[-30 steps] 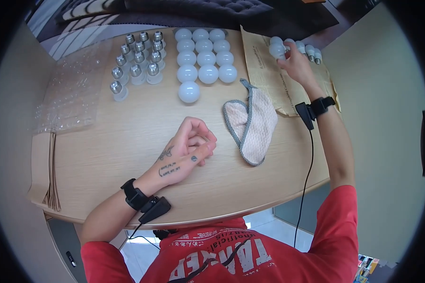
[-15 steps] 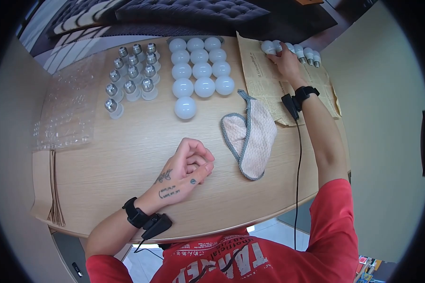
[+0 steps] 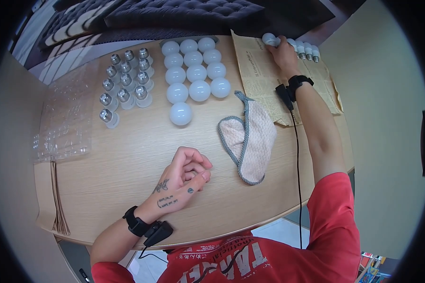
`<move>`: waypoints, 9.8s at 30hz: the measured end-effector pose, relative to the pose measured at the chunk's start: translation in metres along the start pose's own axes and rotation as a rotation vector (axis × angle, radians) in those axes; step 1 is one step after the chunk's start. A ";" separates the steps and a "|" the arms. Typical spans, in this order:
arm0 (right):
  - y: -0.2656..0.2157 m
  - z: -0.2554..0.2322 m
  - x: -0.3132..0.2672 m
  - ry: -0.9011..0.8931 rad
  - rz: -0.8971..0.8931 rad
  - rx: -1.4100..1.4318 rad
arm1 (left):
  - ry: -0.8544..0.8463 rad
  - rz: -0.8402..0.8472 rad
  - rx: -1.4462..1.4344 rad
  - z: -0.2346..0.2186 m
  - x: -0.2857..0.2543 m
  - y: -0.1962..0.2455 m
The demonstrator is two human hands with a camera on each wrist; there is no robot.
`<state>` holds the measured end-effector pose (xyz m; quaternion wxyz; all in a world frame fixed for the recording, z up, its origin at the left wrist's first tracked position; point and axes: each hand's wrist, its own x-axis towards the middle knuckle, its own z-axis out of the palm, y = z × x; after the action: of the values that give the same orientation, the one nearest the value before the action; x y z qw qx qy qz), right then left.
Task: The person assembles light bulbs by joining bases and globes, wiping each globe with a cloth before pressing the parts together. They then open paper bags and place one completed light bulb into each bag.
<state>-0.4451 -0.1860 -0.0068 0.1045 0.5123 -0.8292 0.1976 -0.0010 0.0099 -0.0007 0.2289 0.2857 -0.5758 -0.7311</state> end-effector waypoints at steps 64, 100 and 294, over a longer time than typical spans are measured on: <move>-0.088 -0.124 -0.145 -0.145 -0.504 0.409 | 0.052 0.024 -0.038 -0.001 -0.001 0.002; -0.157 -0.120 -0.240 -0.616 -0.697 0.622 | 0.516 0.143 0.110 -0.045 0.006 0.018; -0.152 -0.132 -0.254 -0.598 -0.692 0.809 | 0.919 0.182 1.326 -0.130 -0.009 0.030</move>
<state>-0.1983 0.0167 0.0499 -0.2775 0.7844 -0.4670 0.2992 0.0939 -0.0838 0.0075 0.2842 0.5859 -0.7585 -0.0261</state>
